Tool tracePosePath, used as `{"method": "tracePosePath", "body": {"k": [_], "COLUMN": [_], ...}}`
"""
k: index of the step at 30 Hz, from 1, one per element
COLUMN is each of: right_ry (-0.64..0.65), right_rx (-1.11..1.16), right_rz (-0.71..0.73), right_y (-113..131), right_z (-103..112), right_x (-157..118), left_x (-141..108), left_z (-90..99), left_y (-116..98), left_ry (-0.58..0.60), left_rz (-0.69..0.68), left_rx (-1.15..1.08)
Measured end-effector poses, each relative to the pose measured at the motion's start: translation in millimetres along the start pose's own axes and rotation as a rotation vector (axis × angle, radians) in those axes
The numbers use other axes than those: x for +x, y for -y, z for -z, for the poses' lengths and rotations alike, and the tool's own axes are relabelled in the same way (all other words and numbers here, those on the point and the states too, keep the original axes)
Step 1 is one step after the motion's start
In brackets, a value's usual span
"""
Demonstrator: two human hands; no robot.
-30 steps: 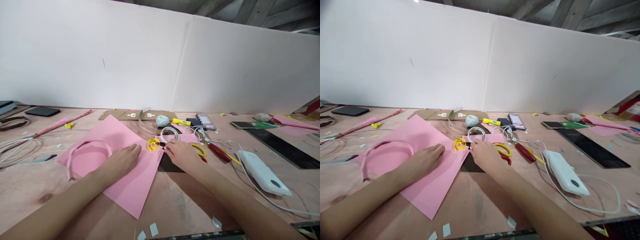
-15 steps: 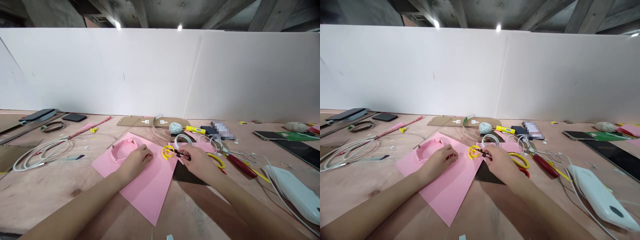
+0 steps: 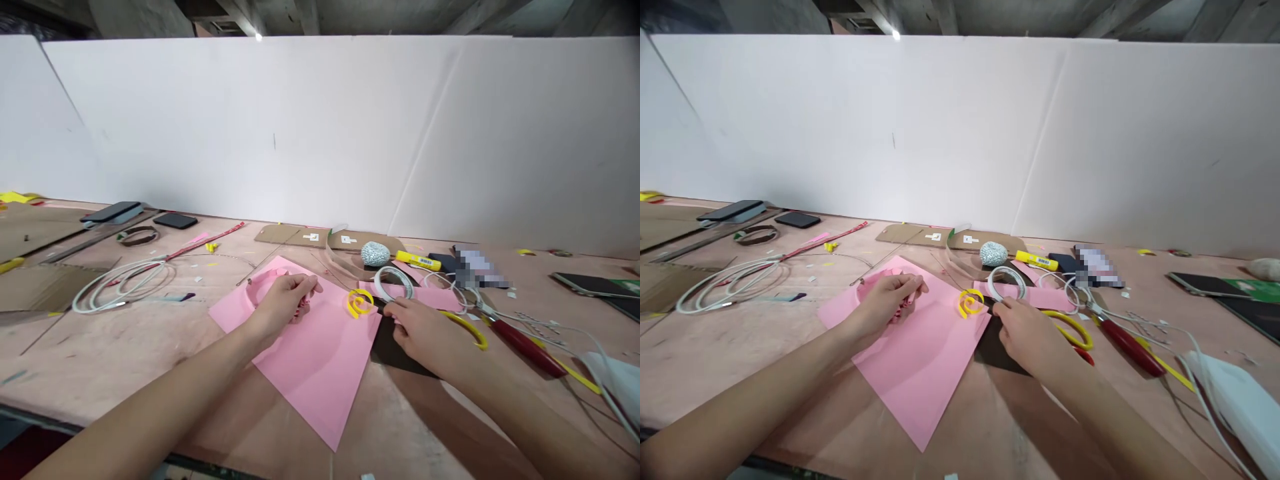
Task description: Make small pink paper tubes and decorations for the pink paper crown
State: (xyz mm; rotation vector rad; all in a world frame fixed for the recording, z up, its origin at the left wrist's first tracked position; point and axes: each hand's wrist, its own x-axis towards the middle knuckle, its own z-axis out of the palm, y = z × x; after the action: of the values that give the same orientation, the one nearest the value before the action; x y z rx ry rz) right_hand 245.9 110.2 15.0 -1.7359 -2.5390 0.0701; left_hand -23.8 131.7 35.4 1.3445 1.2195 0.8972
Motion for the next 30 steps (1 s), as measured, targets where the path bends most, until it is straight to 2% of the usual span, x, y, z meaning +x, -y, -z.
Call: {"method": "tracePosePath", "body": {"k": [7, 10, 13, 15, 18, 23, 26, 28, 30], "right_ry": [-0.097, -0.103, -0.063, -0.069, -0.066, -0.054, 0.09, 0.176, 0.169], "right_rx": [0.268, 0.208, 0.073, 0.057, 0.053, 0.276, 0.384, 0.383, 0.335], "right_rz": [-0.1, -0.035, 0.086, 0.007, -0.039, -0.01, -0.029, 0.022, 0.084], "right_y": [-25.2, -24.8, -15.7, -9.6, -8.8, -26.4, -34.0, -37.1, -41.4], "right_z": [-23.7, -25.0, -18.9, -13.4, -1.8, 40.2, 59.0, 56.3, 41.2], "right_x": [8.1, 5.2, 1.5, 1.4, 2.7, -9.2, -25.8, -39.0, -52.6], "left_x": [-6.8, -9.2, -8.5, -6.7, -4.5, -4.8, -3.8, -3.2, -4.1], "left_z": [-5.6, -7.6, -7.6, -6.7, -4.9, -2.9, -1.6, -1.1, -1.4], "left_y": [4.3, 2.9, 2.3, 2.0, 0.2, -4.5, -3.4, -1.4, 0.5], "left_ry": [0.124, 0.162, 0.185, 0.183, 0.168, 0.125, 0.112, 0.124, 0.142], "left_rz": [0.181, 0.225, 0.244, 0.245, 0.241, 0.249, 0.238, 0.229, 0.228], "left_rx": [-0.22, -0.229, -0.233, -0.24, -0.228, -0.176, -0.15, -0.134, -0.119]}}
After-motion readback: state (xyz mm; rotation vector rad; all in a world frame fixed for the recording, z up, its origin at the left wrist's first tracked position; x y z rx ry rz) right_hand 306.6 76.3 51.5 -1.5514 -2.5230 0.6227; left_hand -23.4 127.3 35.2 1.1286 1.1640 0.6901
